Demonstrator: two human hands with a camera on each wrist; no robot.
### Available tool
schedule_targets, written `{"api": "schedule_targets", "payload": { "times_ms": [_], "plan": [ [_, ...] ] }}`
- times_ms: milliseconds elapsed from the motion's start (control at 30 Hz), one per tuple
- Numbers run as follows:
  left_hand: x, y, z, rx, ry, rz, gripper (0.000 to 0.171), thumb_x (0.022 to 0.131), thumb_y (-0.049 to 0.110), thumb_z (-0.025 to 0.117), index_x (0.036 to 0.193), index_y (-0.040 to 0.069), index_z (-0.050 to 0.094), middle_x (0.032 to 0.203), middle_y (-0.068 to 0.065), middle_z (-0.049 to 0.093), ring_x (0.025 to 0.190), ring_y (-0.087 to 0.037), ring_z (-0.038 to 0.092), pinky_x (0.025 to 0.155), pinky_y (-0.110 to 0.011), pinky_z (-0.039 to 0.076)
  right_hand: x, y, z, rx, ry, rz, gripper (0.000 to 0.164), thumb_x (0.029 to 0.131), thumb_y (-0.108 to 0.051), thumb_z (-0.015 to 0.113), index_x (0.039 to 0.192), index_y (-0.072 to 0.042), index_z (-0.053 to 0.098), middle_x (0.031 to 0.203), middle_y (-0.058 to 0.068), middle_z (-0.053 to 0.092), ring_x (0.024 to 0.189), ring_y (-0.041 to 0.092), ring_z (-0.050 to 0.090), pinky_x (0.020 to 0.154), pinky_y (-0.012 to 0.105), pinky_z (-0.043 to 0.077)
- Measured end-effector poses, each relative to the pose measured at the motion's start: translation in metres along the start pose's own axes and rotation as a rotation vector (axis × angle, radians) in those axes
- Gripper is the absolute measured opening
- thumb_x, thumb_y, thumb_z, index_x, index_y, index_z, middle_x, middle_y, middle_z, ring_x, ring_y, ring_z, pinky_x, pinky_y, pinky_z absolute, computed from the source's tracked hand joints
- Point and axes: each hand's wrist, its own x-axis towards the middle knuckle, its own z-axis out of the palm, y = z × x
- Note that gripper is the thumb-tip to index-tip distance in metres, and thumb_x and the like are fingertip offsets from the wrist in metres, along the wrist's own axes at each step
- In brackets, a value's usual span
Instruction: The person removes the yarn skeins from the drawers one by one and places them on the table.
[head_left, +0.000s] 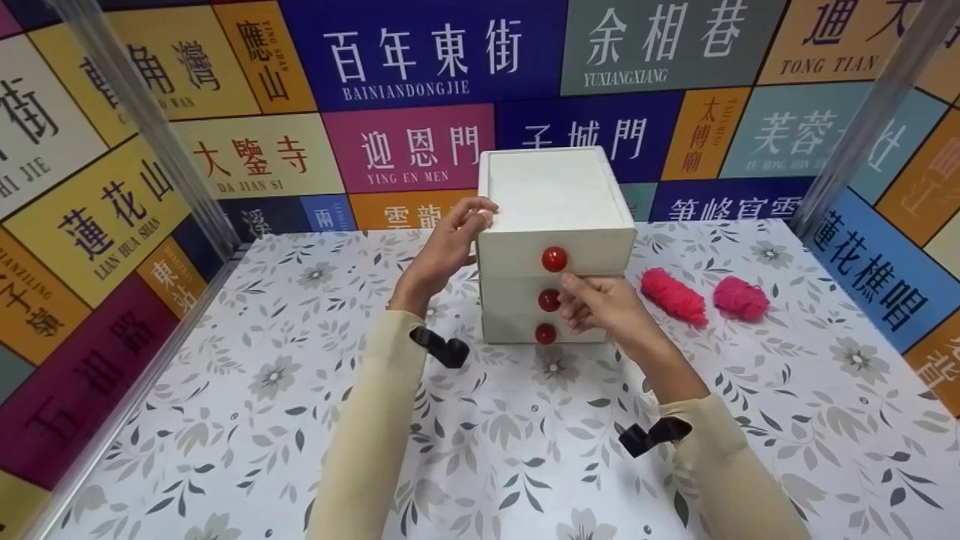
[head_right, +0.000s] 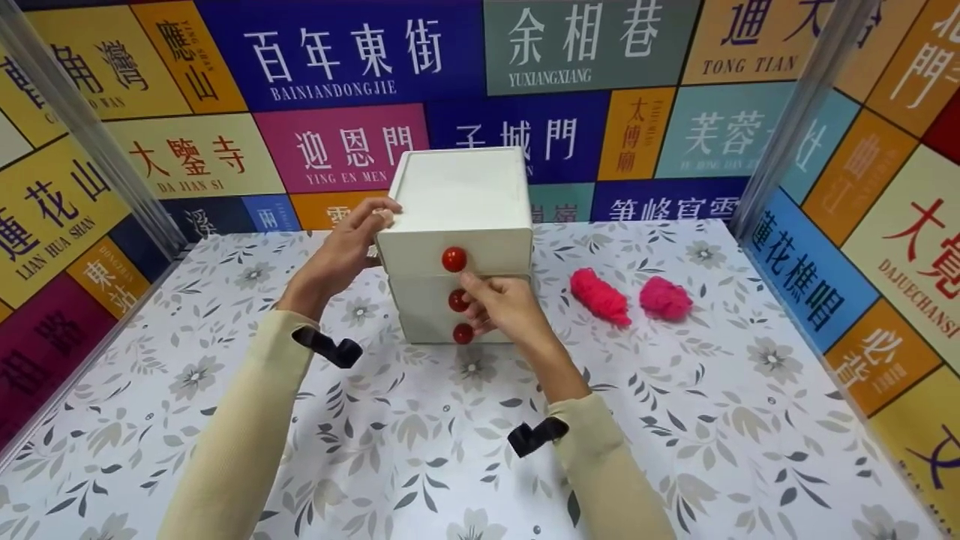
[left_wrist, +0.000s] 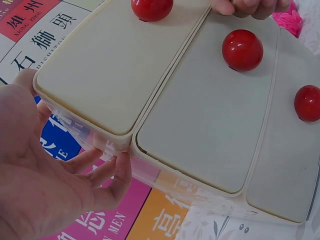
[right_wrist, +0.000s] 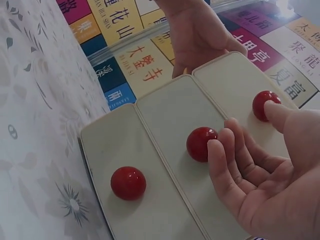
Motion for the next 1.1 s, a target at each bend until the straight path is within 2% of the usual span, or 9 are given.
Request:
{"api": "schedule_targets", "payload": {
  "times_ms": [100,333,633,800,1100],
  "plan": [
    [-0.001,-0.001,0.0,-0.001,0.006,0.002,0.025,0.107,0.029,0.042,0.128,0.02,0.053,0.14,-0.012,0.052,0.126,-0.029,0.055,0.11,-0.065,0.039,0.002,0.004,0.002,-0.037,0.023,0.028,0.042,0.101,-0.036,0.057,0.094,0.004,0.064,0.069,-0.001,0.065,0.061,0.011,0.063,0.062,0.025,0.058],
    [-0.001,0.0,-0.001,-0.003,-0.01,0.01,0.025,0.108,0.029,0.042,0.129,0.02,0.053,0.14,-0.012,0.052,0.126,-0.029,0.055,0.11,-0.064,0.039,0.003,0.008,0.008,-0.147,0.071,0.085,0.052,0.101,-0.045,0.053,0.093,0.006,0.064,0.067,0.0,0.064,0.059,0.011,0.063,0.06,0.025,0.058],
    [-0.002,0.0,-0.001,-0.016,-0.018,-0.001,0.027,0.107,0.03,0.043,0.13,0.019,0.052,0.142,-0.013,0.05,0.127,-0.03,0.054,0.111,-0.063,0.039,0.006,0.019,0.017,-0.062,-0.005,0.19,0.062,0.101,-0.049,0.052,0.11,0.011,0.065,0.072,0.003,0.07,0.057,0.013,0.066,0.058,0.028,0.059],
    [0.0,0.0,0.001,-0.012,-0.024,-0.002,0.026,0.107,0.03,0.043,0.13,0.019,0.052,0.142,-0.012,0.05,0.128,-0.029,0.054,0.111,-0.063,0.039,0.006,0.024,0.02,0.057,-0.053,0.215,0.063,0.102,-0.05,0.05,0.117,0.01,0.062,0.077,0.005,0.071,0.062,0.014,0.066,0.061,0.029,0.06],
    [-0.002,0.002,-0.003,-0.006,-0.036,0.002,0.026,0.108,0.027,0.042,0.13,0.017,0.053,0.131,-0.013,0.056,0.12,-0.027,0.058,0.109,-0.06,0.043,0.01,0.032,0.02,0.441,-0.148,0.269,0.049,0.104,-0.042,0.049,0.117,0.003,0.06,0.086,0.007,0.074,0.071,0.016,0.068,0.068,0.028,0.061]
  ]
}}
